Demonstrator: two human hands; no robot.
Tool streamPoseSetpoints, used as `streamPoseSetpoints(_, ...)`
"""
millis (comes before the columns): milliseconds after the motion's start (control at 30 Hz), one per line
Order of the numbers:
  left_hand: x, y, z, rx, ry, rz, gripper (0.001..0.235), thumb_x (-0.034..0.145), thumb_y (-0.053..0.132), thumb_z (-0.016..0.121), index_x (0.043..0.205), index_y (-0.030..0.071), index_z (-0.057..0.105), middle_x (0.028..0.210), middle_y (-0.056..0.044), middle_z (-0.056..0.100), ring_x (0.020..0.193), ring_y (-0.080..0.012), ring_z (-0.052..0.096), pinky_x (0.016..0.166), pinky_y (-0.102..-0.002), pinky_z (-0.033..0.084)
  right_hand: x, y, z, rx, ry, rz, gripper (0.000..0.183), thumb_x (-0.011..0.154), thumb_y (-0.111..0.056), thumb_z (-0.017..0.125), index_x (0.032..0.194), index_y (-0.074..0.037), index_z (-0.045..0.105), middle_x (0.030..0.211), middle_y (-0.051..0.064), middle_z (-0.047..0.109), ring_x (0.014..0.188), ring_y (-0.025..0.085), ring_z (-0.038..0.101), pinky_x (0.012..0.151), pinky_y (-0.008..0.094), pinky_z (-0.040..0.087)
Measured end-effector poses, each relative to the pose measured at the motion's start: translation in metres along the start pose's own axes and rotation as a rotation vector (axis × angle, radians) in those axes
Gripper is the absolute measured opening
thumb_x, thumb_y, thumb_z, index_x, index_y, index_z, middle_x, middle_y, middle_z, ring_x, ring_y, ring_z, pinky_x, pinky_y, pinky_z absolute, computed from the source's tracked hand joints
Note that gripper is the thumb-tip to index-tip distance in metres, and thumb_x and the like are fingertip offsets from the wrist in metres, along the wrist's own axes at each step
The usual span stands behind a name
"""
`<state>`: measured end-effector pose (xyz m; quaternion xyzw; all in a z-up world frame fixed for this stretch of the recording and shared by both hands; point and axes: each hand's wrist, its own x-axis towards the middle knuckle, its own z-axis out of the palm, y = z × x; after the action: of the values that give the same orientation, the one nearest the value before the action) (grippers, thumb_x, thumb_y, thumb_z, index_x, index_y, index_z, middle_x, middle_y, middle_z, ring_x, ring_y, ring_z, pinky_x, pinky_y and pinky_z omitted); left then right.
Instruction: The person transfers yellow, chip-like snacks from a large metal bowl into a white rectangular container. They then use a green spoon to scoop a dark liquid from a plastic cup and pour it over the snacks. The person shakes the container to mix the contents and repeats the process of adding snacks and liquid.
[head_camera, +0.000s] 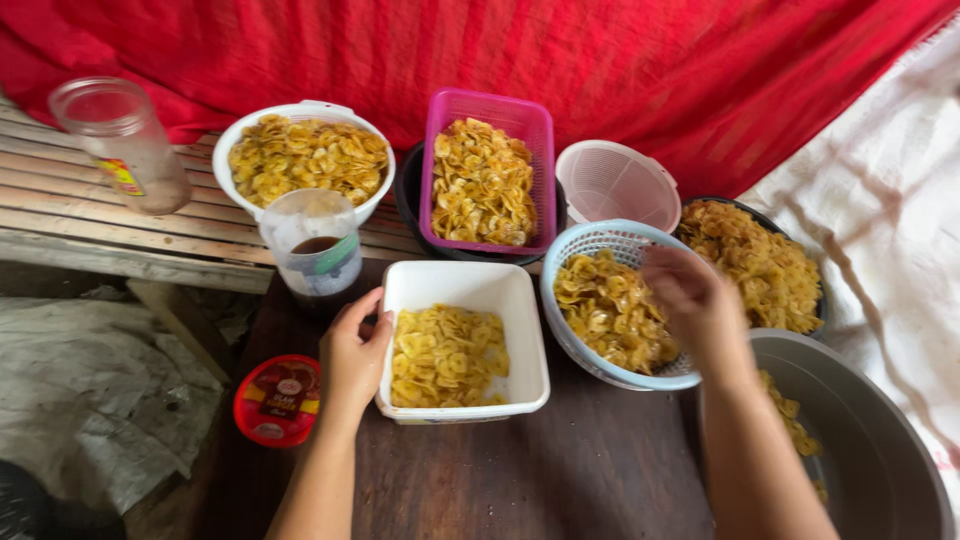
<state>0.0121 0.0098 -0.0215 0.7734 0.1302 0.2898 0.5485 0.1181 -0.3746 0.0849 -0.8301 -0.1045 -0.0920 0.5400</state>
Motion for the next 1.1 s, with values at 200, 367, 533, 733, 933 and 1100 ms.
streamPoseSetpoints(200,0.003,-0.01,0.007,0.034,-0.002,-0.1,0.039,0.09,0.014,0.074,0.129,0.009,0.071,0.102,-0.011,0.076,0.068,-0.014,0.061,0.063,-0.031,0.052,0.007,0.17,-0.169,0.077,0.507,0.22,0.028,0.103,-0.02,0.068,0.126,-0.003,0.069,0.106,0.004,0.068,0.089,0.016,0.066,0.073,0.033,0.054)
streamPoseSetpoints(367,0.015,-0.01,0.017,0.056,-0.008,-0.049,0.041,0.089,0.015,0.074,0.129,0.007,0.069,0.109,-0.01,0.075,0.068,-0.0133,0.063,0.064,-0.03,0.054,-0.035,0.278,-0.169,-0.314,0.072,0.851,0.088,0.08,-0.025,0.083,0.155,-0.021,0.036,0.159,0.013,0.04,0.132,0.037,0.049,0.085,0.059,0.056)
streamPoseSetpoints(533,0.028,-0.007,0.024,0.103,-0.06,-0.081,0.041,0.09,0.017,0.073,0.13,0.008,0.069,0.105,-0.011,0.076,0.065,-0.0147,0.063,0.063,-0.031,0.053,-0.044,0.302,-0.122,-0.506,-0.164,0.948,0.102,0.075,-0.043,0.084,0.161,-0.031,0.03,0.158,0.017,0.044,0.131,0.038,0.057,0.091,0.057,0.061)
streamPoseSetpoints(733,0.031,-0.009,0.024,0.068,-0.068,-0.019,0.041,0.09,0.015,0.073,0.13,0.005,0.068,0.107,-0.012,0.076,0.066,-0.0138,0.063,0.063,-0.03,0.054,-0.045,0.299,-0.118,-0.519,-0.253,0.723,0.066,0.078,-0.028,0.083,0.139,-0.02,0.062,0.113,0.016,0.071,0.096,0.03,0.069,0.078,0.043,0.06)
streamPoseSetpoints(933,0.031,-0.006,0.023,0.072,-0.08,-0.025,0.042,0.089,0.014,0.073,0.13,0.006,0.067,0.107,-0.011,0.076,0.064,-0.0131,0.062,0.061,-0.03,0.053,-0.056,0.287,-0.151,-0.351,-0.008,0.905,0.058,0.085,-0.012,0.081,0.14,-0.011,0.061,0.101,0.019,0.073,0.077,0.029,0.073,0.066,0.041,0.064)
streamPoseSetpoints(1100,0.029,0.006,0.025,-0.049,-0.06,0.001,0.04,0.088,0.011,0.073,0.128,0.007,0.069,0.101,-0.008,0.076,0.063,-0.0108,0.058,0.059,-0.027,0.051,-0.065,0.266,-0.175,-0.177,0.121,0.893,0.051,0.084,-0.012,0.08,0.133,-0.006,0.066,0.105,0.014,0.073,0.084,0.025,0.073,0.069,0.04,0.06)
